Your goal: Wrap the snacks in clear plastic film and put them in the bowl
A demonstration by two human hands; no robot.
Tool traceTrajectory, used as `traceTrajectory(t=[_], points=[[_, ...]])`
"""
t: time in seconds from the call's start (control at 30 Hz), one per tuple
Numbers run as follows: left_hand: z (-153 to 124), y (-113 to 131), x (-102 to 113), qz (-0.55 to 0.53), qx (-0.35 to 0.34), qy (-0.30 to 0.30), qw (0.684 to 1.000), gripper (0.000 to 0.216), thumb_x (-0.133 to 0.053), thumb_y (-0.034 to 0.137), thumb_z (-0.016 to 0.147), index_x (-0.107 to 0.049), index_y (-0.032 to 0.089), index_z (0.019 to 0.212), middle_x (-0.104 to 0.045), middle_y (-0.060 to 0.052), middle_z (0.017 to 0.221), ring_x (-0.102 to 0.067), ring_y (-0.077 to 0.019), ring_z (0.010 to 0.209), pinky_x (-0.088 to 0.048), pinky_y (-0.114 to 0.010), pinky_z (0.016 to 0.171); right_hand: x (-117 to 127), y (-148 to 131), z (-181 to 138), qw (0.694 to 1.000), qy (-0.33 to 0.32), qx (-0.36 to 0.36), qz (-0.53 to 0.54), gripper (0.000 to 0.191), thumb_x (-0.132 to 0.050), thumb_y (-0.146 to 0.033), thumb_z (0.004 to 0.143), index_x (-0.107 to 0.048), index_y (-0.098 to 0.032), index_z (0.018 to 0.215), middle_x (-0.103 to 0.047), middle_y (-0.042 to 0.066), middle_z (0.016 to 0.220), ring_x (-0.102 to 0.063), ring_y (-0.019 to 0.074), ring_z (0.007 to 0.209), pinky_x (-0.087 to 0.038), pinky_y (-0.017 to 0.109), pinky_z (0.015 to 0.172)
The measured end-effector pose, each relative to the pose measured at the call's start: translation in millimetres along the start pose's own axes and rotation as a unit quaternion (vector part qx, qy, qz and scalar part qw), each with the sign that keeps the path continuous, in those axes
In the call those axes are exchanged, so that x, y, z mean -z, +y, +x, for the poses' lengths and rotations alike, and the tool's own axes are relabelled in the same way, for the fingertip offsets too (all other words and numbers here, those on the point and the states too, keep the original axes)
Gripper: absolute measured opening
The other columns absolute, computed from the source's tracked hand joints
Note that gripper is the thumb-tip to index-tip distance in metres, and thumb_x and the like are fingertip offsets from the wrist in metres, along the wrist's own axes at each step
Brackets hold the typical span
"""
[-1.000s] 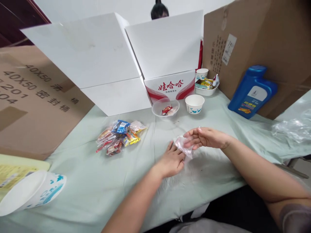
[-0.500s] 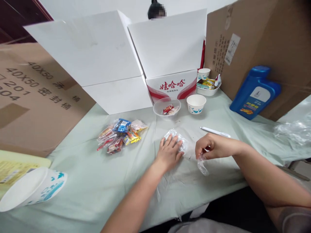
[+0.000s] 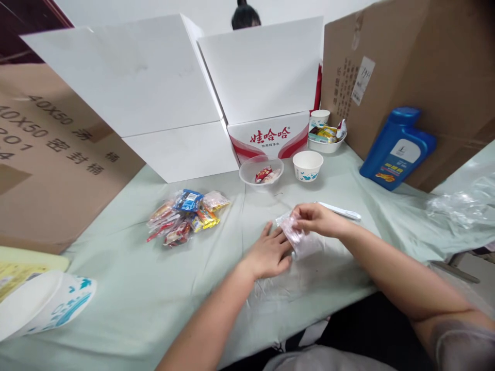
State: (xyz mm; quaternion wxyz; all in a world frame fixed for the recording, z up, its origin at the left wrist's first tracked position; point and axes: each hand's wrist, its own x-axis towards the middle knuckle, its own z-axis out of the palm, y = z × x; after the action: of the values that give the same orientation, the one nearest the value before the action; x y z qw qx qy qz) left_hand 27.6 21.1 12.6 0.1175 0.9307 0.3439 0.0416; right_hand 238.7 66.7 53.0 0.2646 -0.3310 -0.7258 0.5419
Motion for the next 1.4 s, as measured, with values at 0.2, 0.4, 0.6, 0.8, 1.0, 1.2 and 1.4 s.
traceTrajectory(t=[0.2,0.4,0.6,0.8,1.0,1.2,1.4], points=[[-0.9,1.1,0.2,0.025,-0.003,0.007,1.000,0.042,-0.056,0.036,0.084,-0.056,0.023,0.124,-0.053,-0.009,0.135,-0.031,-0.0296,0.137,-0.007,-0.057,0.117,-10.7,35.8,39.7,0.935,0.104,-0.090,-0.328,0.012,-0.058,-0.024,0.083,-0.066,-0.017,0.086,-0.064,0.001,0.073,-0.055,0.0145,0.067,-0.039,0.026,0.064],[-1.1,0.3,-3.3,0.029,-0.008,0.015,0.999,0.034,-0.055,0.037,0.085,-0.060,0.020,0.115,-0.054,-0.011,0.134,-0.029,-0.0298,0.139,-0.008,-0.057,0.117,-20.1,41.7,38.5,0.866,0.166,-0.045,-0.470,0.024,-0.061,-0.026,0.086,-0.065,-0.016,0.107,-0.062,0.012,0.106,-0.056,0.0229,0.101,-0.040,0.030,0.088],[-2.3,-4.1,-3.4,0.007,-0.021,0.054,0.998,0.035,-0.059,0.038,0.082,-0.062,0.020,0.112,-0.056,-0.012,0.131,-0.031,-0.0311,0.138,-0.012,-0.055,0.117,-16.7,42.8,39.5,0.893,0.180,-0.034,-0.412,0.002,-0.058,-0.017,0.084,-0.059,-0.016,0.083,-0.064,0.009,0.089,-0.057,0.0215,0.089,-0.043,0.033,0.084],[-5.5,-13.7,4.4,-0.101,-0.028,0.220,0.970,0.038,-0.058,0.043,0.082,-0.066,0.017,0.110,-0.050,-0.015,0.135,-0.034,-0.0335,0.135,-0.027,-0.052,0.111,-7.0,43.1,32.3,0.952,0.302,-0.004,-0.057,0.017,-0.052,-0.037,0.084,-0.045,-0.022,0.083,-0.061,-0.003,0.068,-0.057,0.0134,0.053,-0.045,0.026,0.051],[0.5,-6.9,-3.4,-0.301,0.127,0.198,0.924,0.017,-0.068,0.035,0.078,-0.070,0.019,0.079,-0.039,-0.012,0.144,-0.041,-0.0317,0.129,-0.037,-0.047,0.105,-5.2,37.9,34.3,0.937,0.327,0.032,0.119,0.042,-0.064,-0.056,0.072,-0.041,-0.022,0.081,-0.060,-0.005,0.060,-0.054,0.0103,0.040,-0.039,0.021,0.038],[4.6,-8.4,-1.5,-0.619,0.171,0.214,0.736,0.054,-0.083,0.046,0.060,-0.060,0.020,0.103,-0.054,-0.012,0.128,-0.061,-0.0220,0.099,-0.049,-0.035,0.086,-11.7,28.3,29.5,0.931,0.327,0.047,0.153,0.043,-0.068,-0.054,0.071,-0.043,-0.021,0.081,-0.055,-0.008,0.055,-0.054,0.0094,0.041,-0.040,0.020,0.038],[8.3,-3.1,5.4,-0.715,0.239,0.181,0.632,0.053,-0.086,0.040,0.056,-0.065,0.013,0.096,-0.069,-0.006,0.082,-0.063,-0.0153,0.071,-0.047,-0.027,0.069,-31.6,26.1,26.6,0.962,0.237,0.021,0.135,0.044,-0.062,-0.058,0.077,-0.045,-0.020,0.089,-0.058,-0.005,0.064,-0.057,0.0108,0.047,-0.044,0.021,0.041]])
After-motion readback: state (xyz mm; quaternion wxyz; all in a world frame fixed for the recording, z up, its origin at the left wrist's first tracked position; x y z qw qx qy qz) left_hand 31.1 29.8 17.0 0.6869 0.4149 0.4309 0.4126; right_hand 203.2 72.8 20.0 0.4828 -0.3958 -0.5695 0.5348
